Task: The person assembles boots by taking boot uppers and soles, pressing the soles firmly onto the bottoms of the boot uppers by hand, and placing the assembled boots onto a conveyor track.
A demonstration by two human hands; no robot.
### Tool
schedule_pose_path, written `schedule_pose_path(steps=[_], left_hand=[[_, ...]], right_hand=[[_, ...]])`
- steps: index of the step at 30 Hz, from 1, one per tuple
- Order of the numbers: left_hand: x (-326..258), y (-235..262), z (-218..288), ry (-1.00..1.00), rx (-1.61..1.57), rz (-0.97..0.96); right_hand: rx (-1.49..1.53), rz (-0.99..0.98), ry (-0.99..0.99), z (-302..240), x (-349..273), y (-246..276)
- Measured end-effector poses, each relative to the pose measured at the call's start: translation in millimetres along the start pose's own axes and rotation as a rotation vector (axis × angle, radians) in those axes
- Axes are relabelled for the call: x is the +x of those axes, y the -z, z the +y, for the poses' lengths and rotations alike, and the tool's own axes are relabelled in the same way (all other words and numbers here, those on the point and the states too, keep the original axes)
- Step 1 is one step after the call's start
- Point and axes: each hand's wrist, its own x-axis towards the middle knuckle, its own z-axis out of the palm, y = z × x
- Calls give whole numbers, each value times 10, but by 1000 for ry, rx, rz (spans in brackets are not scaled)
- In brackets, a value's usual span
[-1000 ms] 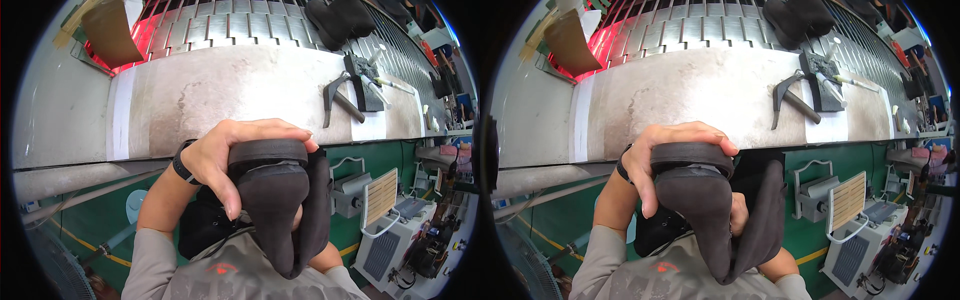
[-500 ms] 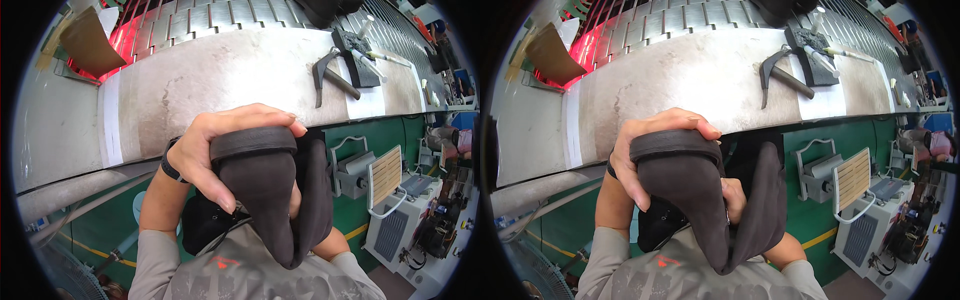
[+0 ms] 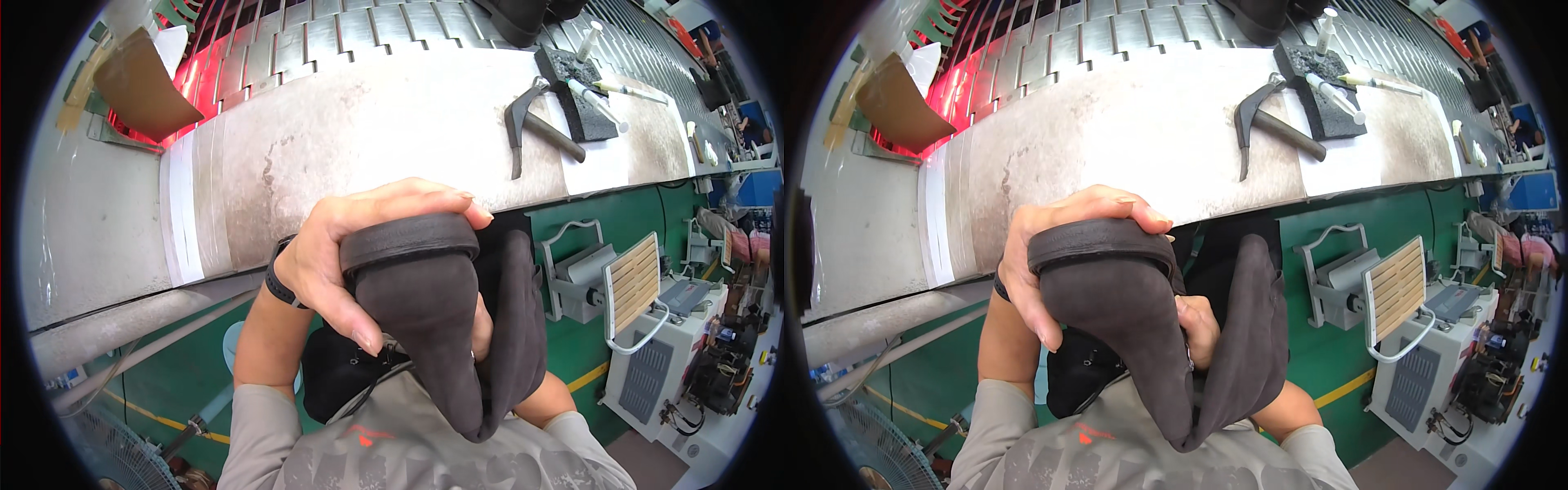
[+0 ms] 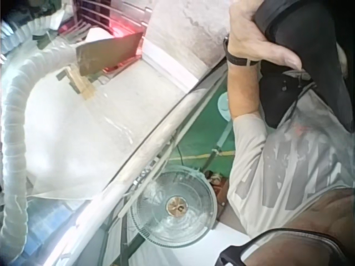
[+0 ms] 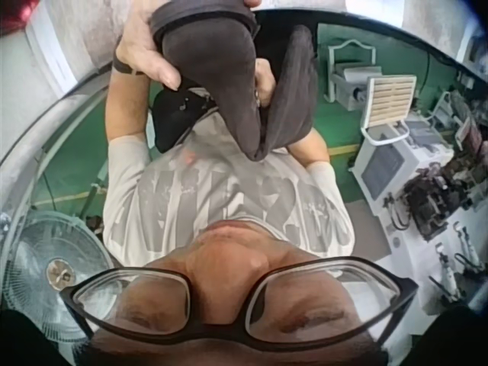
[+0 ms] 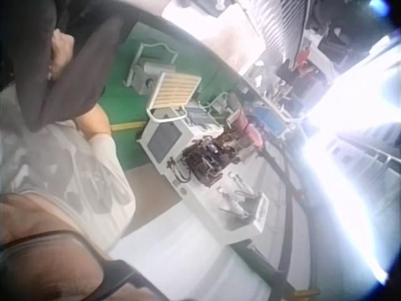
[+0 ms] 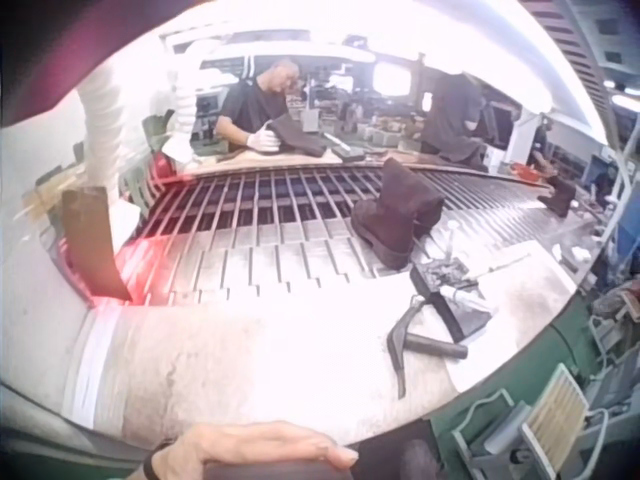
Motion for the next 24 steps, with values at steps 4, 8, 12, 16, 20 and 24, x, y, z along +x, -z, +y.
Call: schedule_pose_path(steps=[4,8,12,16,20,24], left_hand=[[-15,-6,-13,19,-1,15],[-14,-15,-11,29,12,21],[-45,-63,48,126,-13,97],[-45,-57,66,188,21,122],[-35,-64,99,204,50,123],[-28,-81,122,260,15,146]], right_hand=[[-314,15,149,-30,-26,31],[-83,59,180,160,-98,-112],[123,-17,84,119,-85,-83],[210,-29,-58,29,-30,-128],[242,-5,-178,-119,37,-152],[273,1,-243,-96,91,-191]])
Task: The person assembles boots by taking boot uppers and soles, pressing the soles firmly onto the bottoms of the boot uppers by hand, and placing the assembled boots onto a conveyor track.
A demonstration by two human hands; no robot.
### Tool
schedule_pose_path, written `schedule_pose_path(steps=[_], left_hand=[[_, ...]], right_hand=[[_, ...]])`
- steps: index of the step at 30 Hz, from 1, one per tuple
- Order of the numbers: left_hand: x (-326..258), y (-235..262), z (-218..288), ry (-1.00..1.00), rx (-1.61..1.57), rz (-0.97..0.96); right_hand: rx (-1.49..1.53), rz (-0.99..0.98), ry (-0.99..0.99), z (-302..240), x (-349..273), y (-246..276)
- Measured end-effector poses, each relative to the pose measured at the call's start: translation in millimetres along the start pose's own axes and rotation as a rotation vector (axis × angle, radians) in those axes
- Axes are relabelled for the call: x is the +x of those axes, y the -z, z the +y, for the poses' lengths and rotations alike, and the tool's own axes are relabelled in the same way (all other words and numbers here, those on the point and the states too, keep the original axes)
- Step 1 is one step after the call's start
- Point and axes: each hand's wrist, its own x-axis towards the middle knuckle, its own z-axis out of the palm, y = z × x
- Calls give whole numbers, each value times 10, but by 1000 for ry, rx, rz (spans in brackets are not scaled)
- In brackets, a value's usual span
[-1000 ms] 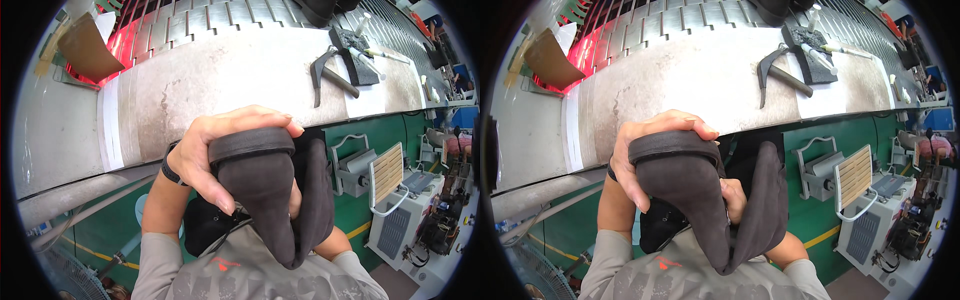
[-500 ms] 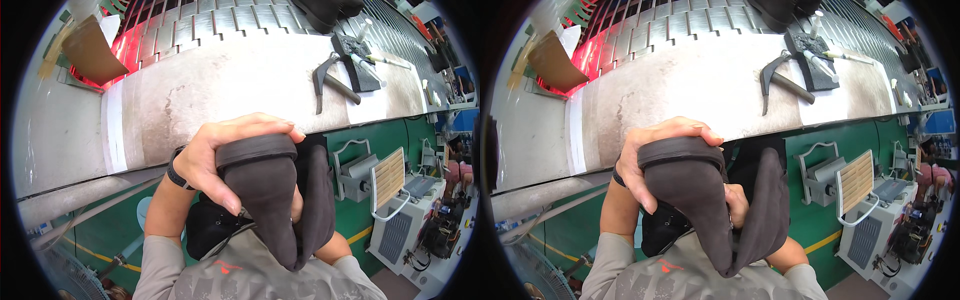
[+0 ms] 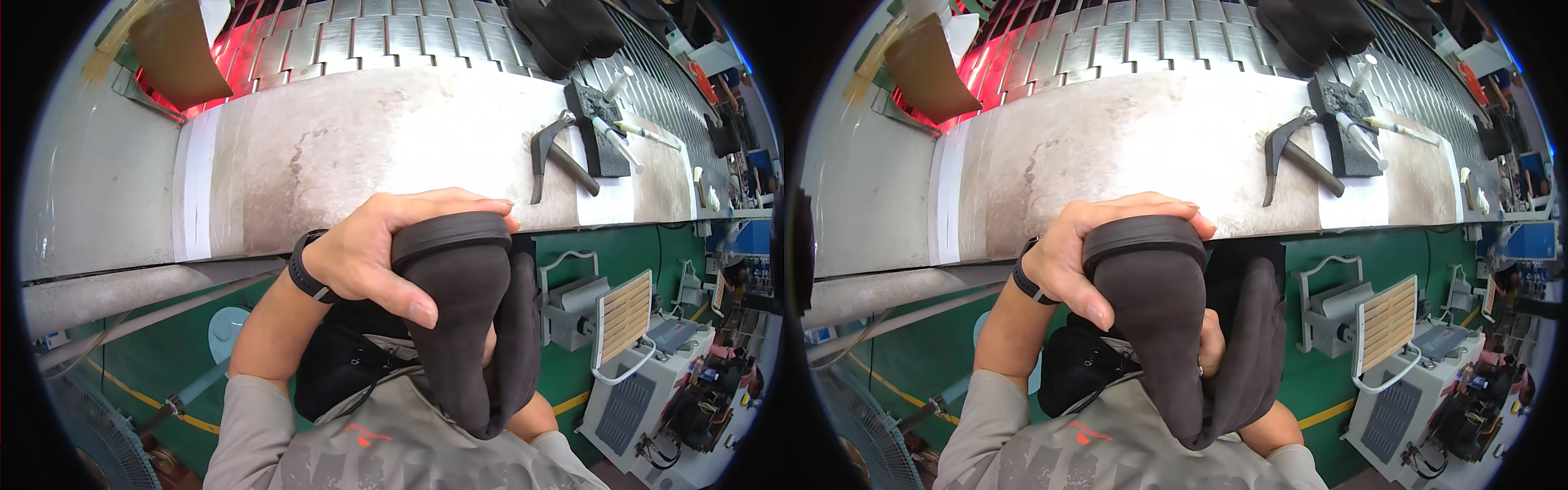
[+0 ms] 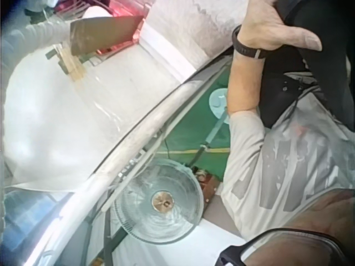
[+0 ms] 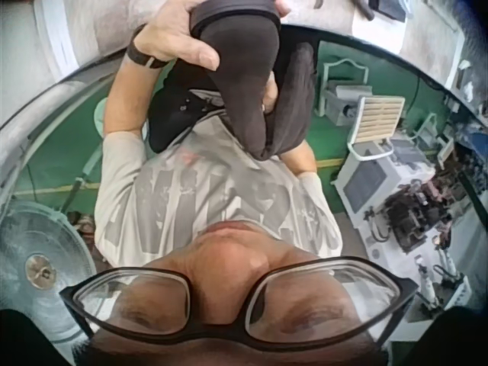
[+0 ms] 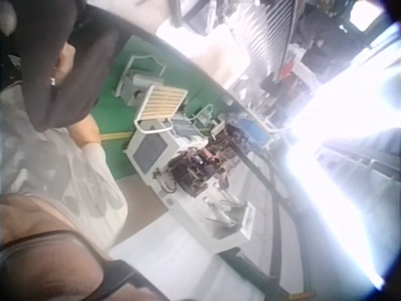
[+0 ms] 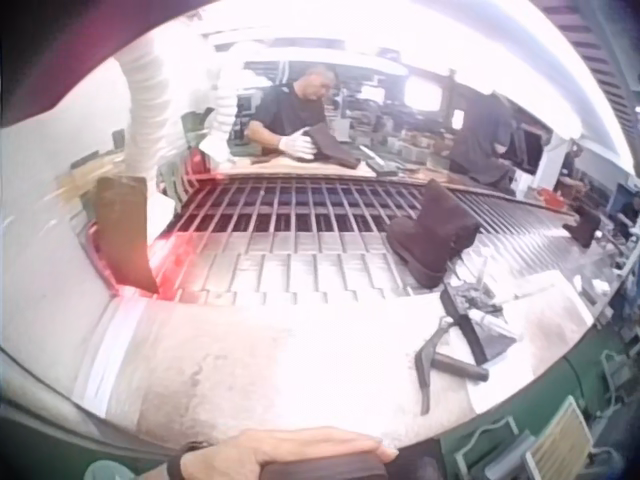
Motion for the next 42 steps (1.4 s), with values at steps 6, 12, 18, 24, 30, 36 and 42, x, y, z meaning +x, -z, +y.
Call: schedule_pose_path(steps=[6,12,18,24,30,36,42], left_hand=[[-7,-12,-3,32,-44,9],[-21,-9,-5,20,-4,8],[-82,-57,177,96,52,-8],[59,-189,485,-40,672,12],[100,-187,529,-63,740,-55],[200,-230,553,-109,764,-99],[332,-447,773,-48,950,-144]], right_hand=[[83,-5,2,411,-129,86],[82,-52,47,384,-114,82],[15,-43,152,140,-24,24],[125,255,128,1054,-209,-186],[77,-54,66,500,-190,146],[130,-116,14,533,-185,288],[-90,-12,203,-3,-139,138]])
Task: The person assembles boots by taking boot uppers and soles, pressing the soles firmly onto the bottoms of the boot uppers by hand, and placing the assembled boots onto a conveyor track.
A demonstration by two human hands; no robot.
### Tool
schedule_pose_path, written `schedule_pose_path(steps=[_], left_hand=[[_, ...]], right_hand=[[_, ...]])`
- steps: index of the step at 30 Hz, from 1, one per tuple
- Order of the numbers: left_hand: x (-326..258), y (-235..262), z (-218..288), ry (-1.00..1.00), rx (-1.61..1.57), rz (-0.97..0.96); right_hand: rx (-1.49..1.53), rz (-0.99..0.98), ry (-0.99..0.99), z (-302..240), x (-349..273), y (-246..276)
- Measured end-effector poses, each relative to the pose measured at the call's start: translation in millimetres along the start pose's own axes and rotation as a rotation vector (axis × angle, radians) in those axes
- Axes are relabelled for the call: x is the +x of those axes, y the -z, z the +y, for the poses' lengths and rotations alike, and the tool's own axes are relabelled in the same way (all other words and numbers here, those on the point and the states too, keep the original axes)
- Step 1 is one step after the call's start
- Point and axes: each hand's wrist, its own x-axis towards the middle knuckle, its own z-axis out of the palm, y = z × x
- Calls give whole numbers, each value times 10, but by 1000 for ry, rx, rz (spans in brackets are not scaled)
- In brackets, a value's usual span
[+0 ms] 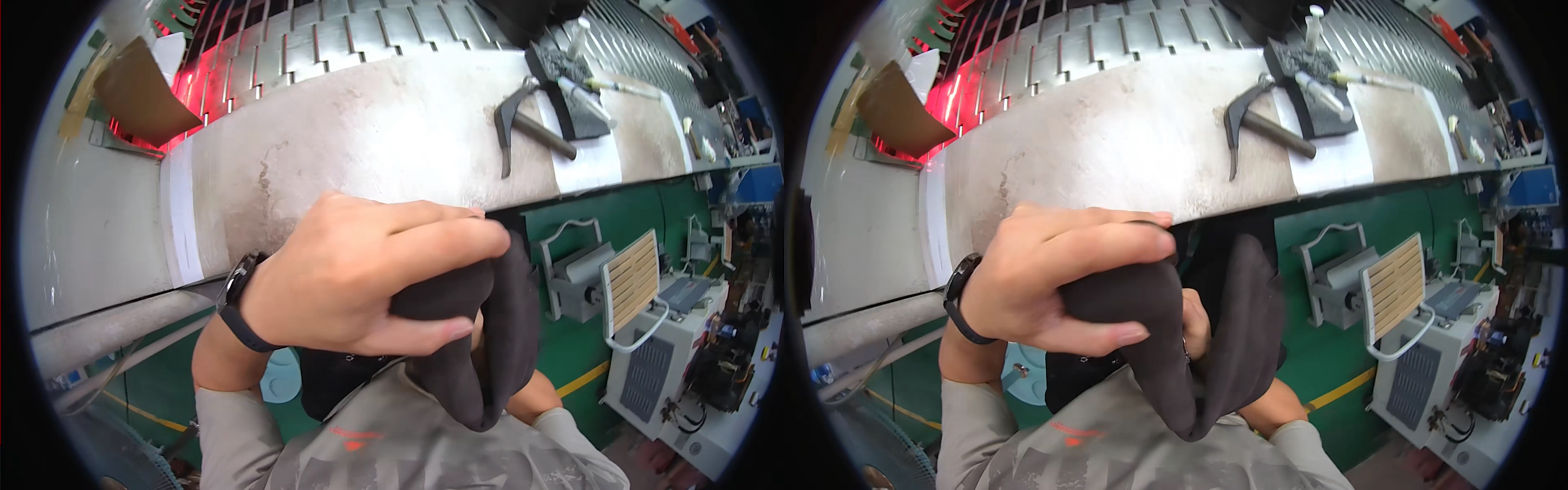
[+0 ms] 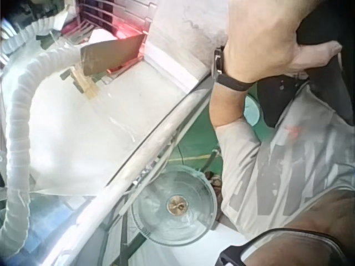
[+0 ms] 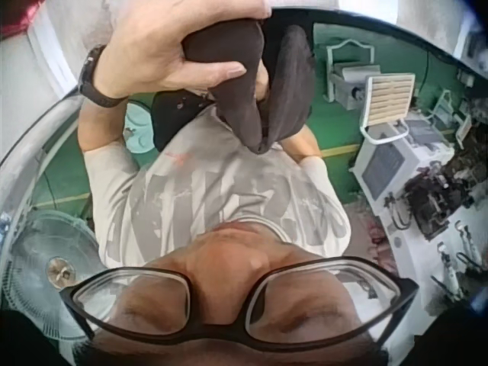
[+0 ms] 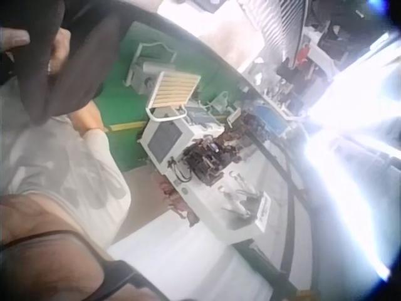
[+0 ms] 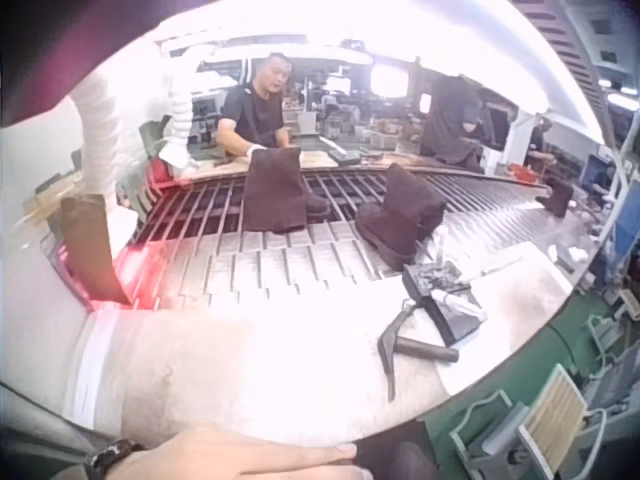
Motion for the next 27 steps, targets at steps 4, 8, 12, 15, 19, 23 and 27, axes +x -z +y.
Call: schedule_pose_path(steps=[4,8,12,15,19,23,27], left_hand=[[111,-10,42,178,-306,99],[-207,-279,-254,130,-625,214],[-253,-436,-152,376,-928,221],[-187,-455,-226,310,-1023,244],[-227,-533,-227,383,-1022,244],[-336,-663,-161,366,-825,320],[-379,-804,-216,328,-739,411]], right_hand=[[493,52,-185,456,-59,17],[451,54,-154,278,51,46],[425,74,-168,285,43,68],[396,85,-171,264,-21,-18],[393,85,-200,179,-33,1],[414,47,-247,62,-6,43],[419,44,-306,-28,3,60]])
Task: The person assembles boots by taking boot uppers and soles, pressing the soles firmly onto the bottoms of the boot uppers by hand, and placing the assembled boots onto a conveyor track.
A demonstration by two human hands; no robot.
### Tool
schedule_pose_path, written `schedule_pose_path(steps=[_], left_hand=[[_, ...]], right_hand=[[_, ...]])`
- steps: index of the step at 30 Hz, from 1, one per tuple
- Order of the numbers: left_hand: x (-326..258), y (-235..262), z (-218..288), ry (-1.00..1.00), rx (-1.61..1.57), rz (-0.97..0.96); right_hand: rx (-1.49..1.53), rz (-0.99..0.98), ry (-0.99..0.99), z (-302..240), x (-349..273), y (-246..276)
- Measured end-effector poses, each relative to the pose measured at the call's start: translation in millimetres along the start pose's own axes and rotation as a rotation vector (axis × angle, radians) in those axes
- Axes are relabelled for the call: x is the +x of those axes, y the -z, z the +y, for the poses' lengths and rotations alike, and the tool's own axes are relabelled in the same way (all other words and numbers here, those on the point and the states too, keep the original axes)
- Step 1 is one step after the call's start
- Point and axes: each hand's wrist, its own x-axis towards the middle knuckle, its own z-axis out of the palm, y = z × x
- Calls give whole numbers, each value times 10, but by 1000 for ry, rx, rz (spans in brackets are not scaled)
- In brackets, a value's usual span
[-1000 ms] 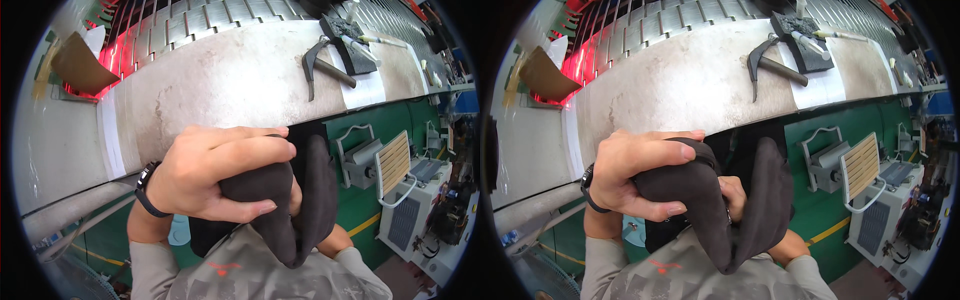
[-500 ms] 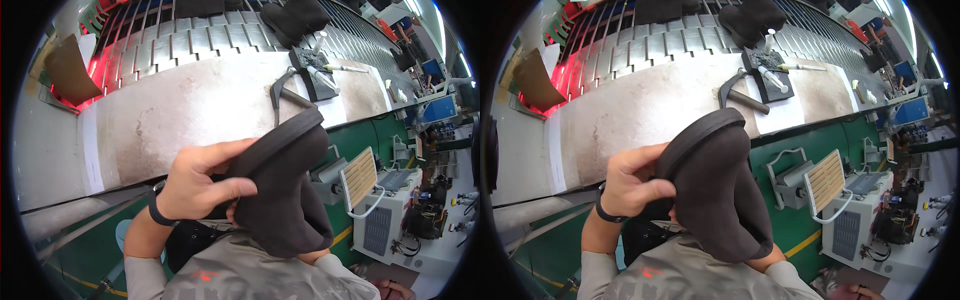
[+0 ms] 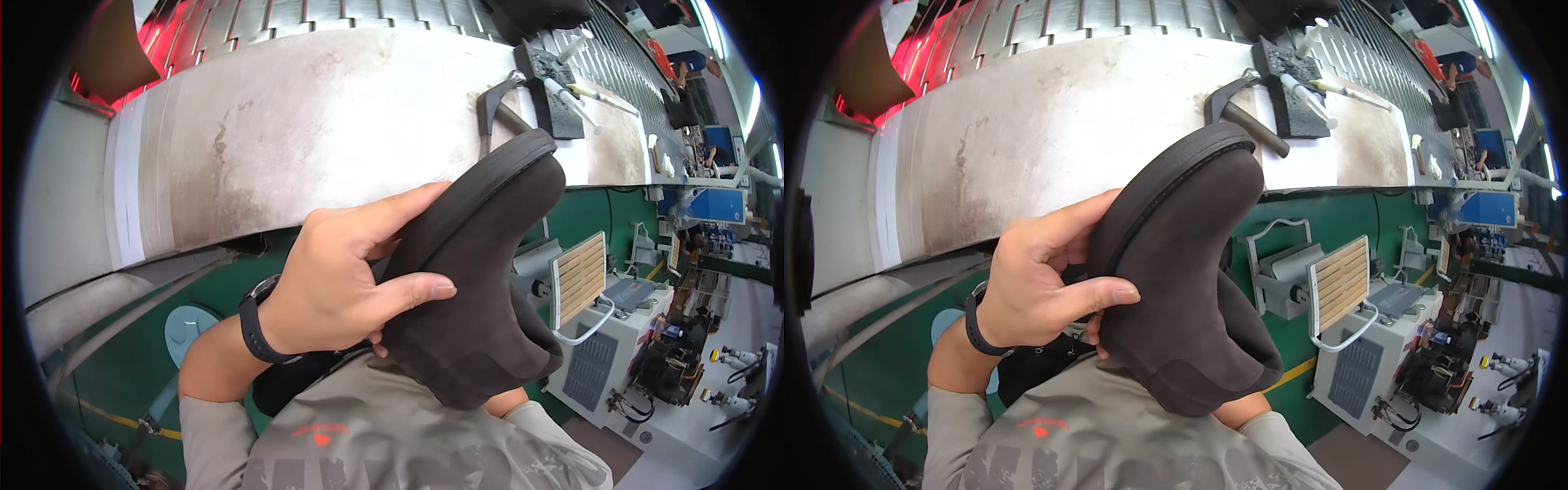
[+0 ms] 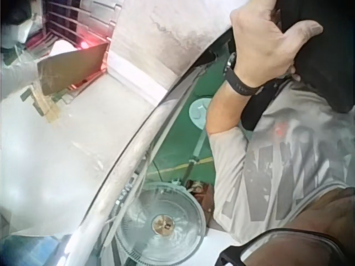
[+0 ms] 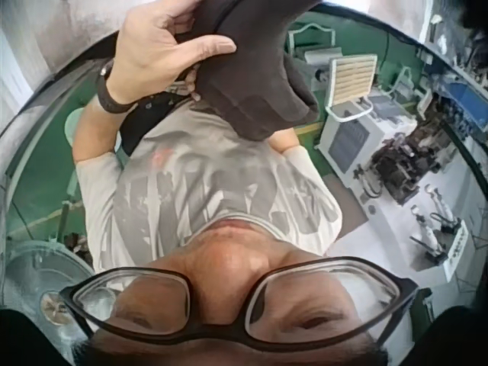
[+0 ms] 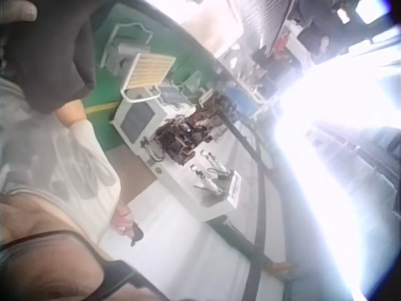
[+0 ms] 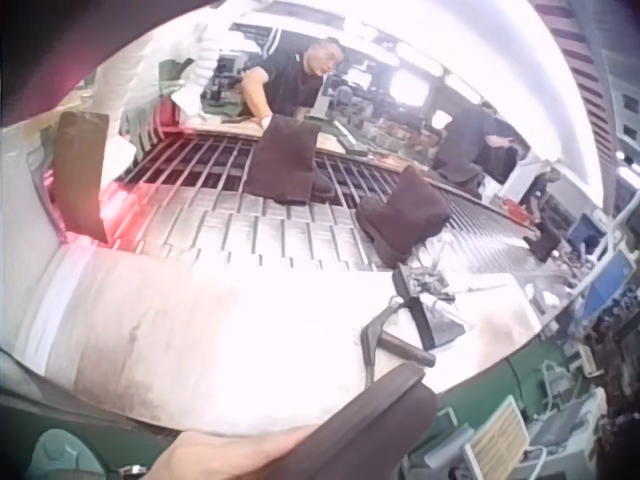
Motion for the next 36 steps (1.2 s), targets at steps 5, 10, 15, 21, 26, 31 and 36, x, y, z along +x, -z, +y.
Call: schedule_pose_path(steps=[5,10,15,21,26,31,36], left_hand=[[-34,-50,132,211,-64,68],[-26,-54,66,197,-38,104],[-88,-113,-36,-81,356,87],[-58,-50,38,-55,500,-24],[295,-87,173,-228,432,85],[311,-130,153,-310,515,65],[220,-45,262,-337,748,83]], right_hand=[[5,16,-48,-81,-72,32],[64,-33,-69,-103,-33,73],[128,-89,-91,-190,-36,80],[150,-84,-105,-138,14,52],[171,-68,-113,-114,30,33],[225,-55,-168,-220,35,43],[358,12,-364,-665,28,51]])
